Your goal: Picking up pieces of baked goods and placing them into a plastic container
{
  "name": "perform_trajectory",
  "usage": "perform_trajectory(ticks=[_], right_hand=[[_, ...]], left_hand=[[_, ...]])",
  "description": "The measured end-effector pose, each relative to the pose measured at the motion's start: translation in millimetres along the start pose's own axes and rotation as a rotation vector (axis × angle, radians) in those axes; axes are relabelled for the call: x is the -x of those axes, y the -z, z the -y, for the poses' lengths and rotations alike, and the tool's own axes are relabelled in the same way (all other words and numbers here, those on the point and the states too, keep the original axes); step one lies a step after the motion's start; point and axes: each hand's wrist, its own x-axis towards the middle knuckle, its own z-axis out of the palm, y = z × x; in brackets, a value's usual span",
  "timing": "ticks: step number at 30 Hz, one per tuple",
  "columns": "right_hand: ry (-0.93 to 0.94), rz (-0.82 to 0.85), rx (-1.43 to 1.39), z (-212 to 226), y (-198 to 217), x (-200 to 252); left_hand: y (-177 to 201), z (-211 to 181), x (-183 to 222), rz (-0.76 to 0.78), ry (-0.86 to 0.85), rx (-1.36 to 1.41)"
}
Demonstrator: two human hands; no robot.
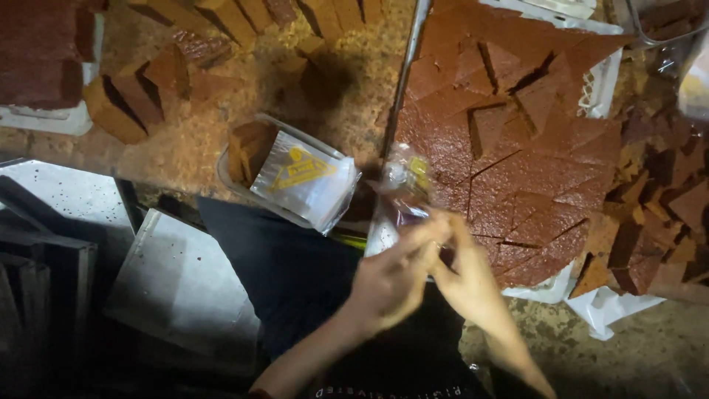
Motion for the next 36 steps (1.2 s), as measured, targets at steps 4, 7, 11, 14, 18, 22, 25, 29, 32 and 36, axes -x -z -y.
perform_trajectory(ticks=[4, 7, 11, 14, 18, 22, 25, 29, 32, 36], right_hand=[[0.131, 0.166, -0.553, 1, -3, 3], [0.11, 0.016, -0.588, 4, -12, 8], [0.065, -0.332, -0.387, 12, -17, 11], [0.497, -0.231, -0.057, -1, -3, 11], [0.545, -0.226, -0.031, -5, 5, -7], [0.181, 0.373, 0.177, 27, 51, -22], [0.481, -0.063, 0.249, 51, 74, -38], [0.528, -0.472, 0.177, 77, 56, -37], [0.323, -0.243, 0.31, 38, 21, -50], [-0.053, -0.154, 0.452, -15, -23, -55]], left_hand=[[7, -15, -6, 0.047, -0.483, -0.601], [9, -16, 4, 0.031, -0.409, -0.547], [5, -23, 19, 0.174, -0.444, -0.428], [3, -11, 25, 0.034, -0.442, -0.428], [-1, -22, 42, 0.149, -0.466, -0.415], [42, -41, 16, 0.196, -0.35, -0.446], [77, -24, -26, -0.116, -0.382, -0.713], [116, 39, -54, -0.162, -0.124, -1.382], [116, 41, -49, 0.058, -0.142, -1.334], [131, 37, -53, 0.136, -0.465, -1.453]])
